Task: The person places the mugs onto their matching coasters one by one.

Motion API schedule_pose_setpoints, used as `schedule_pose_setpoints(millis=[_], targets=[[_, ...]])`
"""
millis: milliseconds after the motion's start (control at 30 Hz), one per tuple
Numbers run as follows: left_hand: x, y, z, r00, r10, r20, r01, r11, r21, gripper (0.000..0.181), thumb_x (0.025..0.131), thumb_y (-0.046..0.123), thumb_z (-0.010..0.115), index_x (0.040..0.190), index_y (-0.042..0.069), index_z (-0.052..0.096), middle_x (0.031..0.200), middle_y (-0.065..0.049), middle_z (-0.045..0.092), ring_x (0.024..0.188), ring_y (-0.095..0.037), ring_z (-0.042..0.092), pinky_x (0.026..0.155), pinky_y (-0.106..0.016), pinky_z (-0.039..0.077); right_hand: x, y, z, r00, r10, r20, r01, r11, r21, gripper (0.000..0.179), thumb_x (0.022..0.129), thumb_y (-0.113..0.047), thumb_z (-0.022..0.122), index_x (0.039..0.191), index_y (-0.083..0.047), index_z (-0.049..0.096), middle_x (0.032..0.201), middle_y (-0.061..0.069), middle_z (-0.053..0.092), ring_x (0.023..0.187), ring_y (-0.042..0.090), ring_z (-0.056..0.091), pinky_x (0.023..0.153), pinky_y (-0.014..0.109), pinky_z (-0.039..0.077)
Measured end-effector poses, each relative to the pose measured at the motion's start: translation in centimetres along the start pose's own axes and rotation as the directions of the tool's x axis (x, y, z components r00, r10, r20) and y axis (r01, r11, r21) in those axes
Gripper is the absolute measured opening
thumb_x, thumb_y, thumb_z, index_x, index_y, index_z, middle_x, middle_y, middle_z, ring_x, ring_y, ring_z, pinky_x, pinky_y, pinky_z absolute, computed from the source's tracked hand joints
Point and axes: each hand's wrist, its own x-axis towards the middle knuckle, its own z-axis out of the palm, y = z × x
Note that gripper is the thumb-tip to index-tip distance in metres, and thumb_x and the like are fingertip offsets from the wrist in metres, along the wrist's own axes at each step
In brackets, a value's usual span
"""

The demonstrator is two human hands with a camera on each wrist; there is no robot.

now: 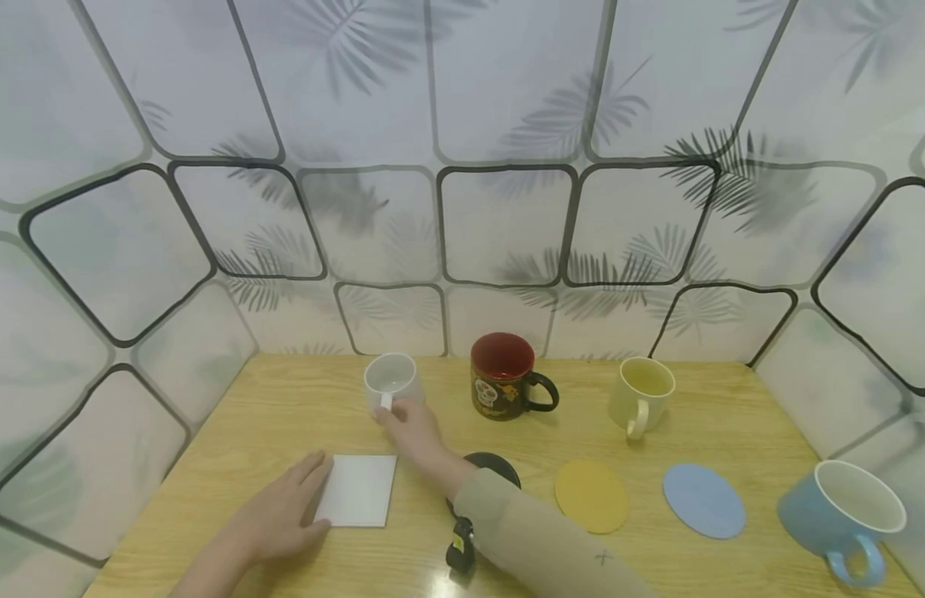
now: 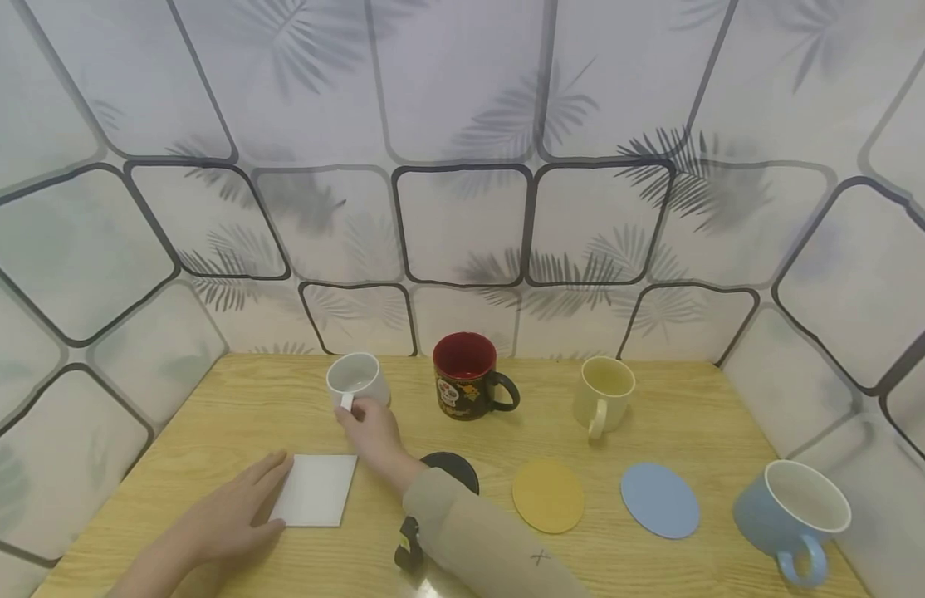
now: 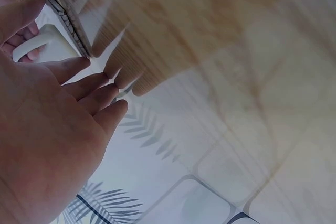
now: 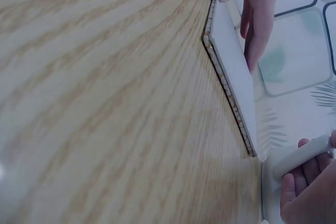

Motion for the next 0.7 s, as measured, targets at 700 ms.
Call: schedule_pose_setpoints(millis=[700], targets=[[0.01,-0.25,0.18,1.0,0.014,-0.01,-0.014,1.0,0.018,0.086,0.087,0.037,0.081,0.153,-0.009,0.048,0.16,-0.033,0.044,0.146,-0.053,0.047,0.119,-0.066,0.042,0.37,0.23,-0.84,0.999,0.028,0.019,-0.029,0.996,0.089,0.022,0.096,-0.022,0.077,0.099,-0.001,0.081,0.114,0.012,0.077,0.114,0.024,0.062,0.109,0.055,0.048]])
